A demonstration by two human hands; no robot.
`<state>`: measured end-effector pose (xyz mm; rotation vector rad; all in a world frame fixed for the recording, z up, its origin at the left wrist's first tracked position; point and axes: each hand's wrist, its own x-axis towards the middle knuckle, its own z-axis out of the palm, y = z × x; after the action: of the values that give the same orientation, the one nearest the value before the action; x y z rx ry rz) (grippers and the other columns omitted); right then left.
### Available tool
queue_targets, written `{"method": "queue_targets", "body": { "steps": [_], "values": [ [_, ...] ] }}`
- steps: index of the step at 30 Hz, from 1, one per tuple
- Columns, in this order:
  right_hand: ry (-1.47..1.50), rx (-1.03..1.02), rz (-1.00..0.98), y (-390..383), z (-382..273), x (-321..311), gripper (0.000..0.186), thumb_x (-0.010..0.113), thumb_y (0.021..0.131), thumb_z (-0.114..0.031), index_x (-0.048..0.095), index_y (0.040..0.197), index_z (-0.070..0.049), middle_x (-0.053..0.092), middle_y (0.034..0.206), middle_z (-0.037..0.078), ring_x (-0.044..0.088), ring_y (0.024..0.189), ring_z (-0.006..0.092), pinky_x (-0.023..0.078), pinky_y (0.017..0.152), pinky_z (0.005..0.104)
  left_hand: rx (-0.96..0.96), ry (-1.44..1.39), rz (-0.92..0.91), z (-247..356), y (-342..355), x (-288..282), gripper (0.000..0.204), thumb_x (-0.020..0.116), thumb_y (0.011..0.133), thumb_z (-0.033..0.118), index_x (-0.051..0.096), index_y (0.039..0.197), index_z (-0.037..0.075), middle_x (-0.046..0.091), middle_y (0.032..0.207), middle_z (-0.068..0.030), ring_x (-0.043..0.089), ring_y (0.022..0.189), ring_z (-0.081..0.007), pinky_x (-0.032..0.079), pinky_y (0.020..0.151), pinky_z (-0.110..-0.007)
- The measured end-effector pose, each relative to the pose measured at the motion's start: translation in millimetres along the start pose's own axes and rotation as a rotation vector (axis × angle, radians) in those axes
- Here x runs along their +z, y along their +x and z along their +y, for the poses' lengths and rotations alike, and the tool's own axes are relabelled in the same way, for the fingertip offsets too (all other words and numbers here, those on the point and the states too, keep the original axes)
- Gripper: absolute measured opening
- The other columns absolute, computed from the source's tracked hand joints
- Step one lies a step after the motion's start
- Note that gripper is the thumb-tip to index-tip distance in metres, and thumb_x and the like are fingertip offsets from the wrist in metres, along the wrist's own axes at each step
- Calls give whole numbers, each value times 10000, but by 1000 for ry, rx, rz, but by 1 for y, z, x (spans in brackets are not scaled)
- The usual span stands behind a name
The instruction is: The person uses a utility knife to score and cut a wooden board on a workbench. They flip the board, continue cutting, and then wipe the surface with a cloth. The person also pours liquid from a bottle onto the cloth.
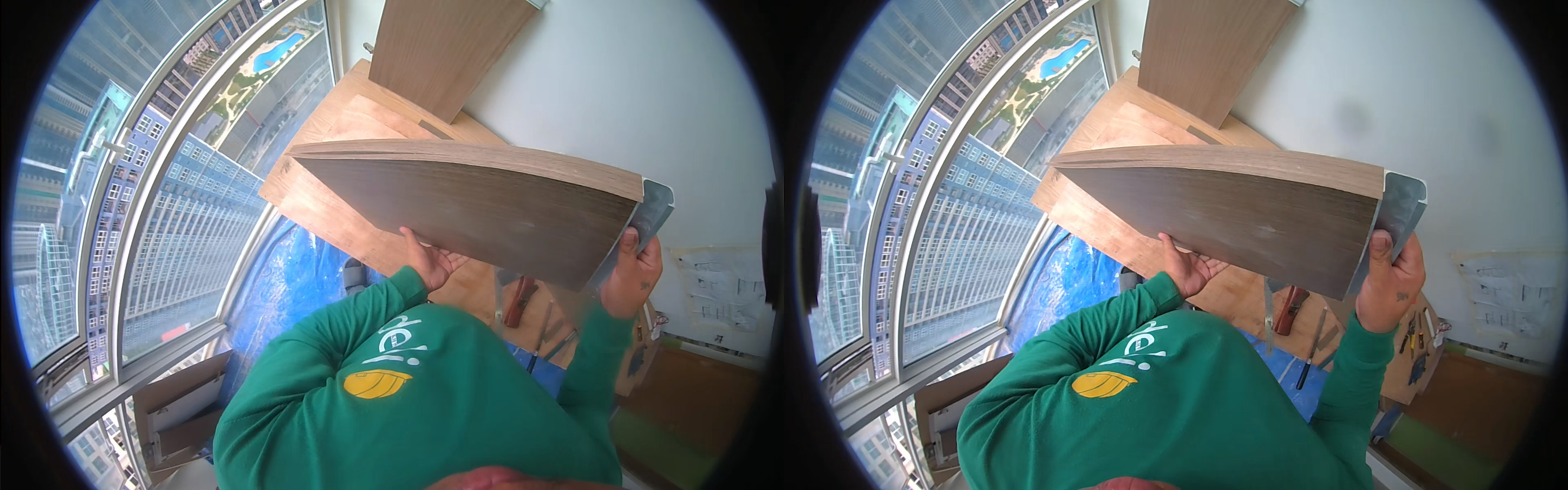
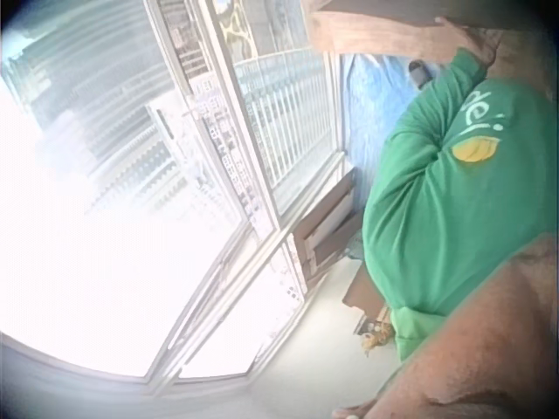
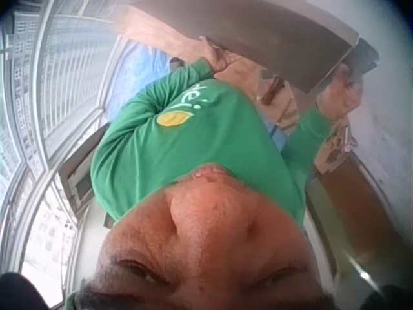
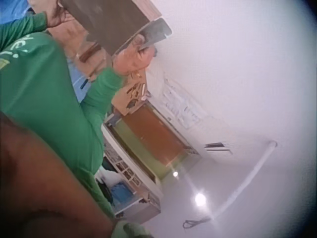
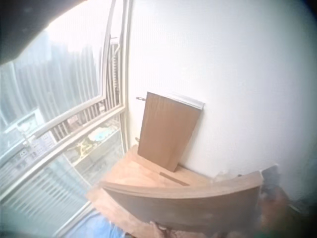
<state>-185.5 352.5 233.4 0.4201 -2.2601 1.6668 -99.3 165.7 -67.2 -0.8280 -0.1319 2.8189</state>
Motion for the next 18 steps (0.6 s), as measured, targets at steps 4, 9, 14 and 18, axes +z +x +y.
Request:
{"method": "queue_targets", "body": {
  "steps": [4, 9, 14, 18],
  "values": [
    [-253, -49, -73, 3, -50, 42, 385, 761, 967, -375, 689, 1003, 2, 657, 902, -20, 539, 824, 69, 444, 774, 227, -250, -18, 10, 3, 2, -7, 1287, 224, 811, 973, 235, 1571, -66, 437, 1525, -299, 491, 1389, -439, 431, 1141, -568],
    [-491, -119, -137, 17, -74, 77, 376, 787, 946, -375, 641, 883, -34, 544, 802, -64, 440, 745, 52, 368, 682, 214, -457, 948, -267, 40, -37, -7, 811, 420, 1039, 668, 475, 1452, -27, 609, 1362, -193, 633, 1225, -313, 531, 1029, -474],
    [-515, -91, -242, 24, -65, 96, 367, 801, 940, -336, 603, 831, -48, 519, 783, -77, 409, 723, 48, 333, 659, 209, 245, 1174, -211, 106, -92, -39, 215, 718, 985, 215, 697, 1047, 9, 724, 981, -62, 667, 854, -126, 542, 767, -279],
    [-549, -173, -285, 23, -59, 102, 350, 805, 937, -329, 617, 850, -47, 523, 787, -75, 417, 729, 46, 340, 660, 212, 918, 1433, 405, 156, -103, -88, 411, 773, 895, 232, 631, 1215, 17, 680, 1088, -160, 673, 932, -265, 538, 817, -382]
  ]
}}
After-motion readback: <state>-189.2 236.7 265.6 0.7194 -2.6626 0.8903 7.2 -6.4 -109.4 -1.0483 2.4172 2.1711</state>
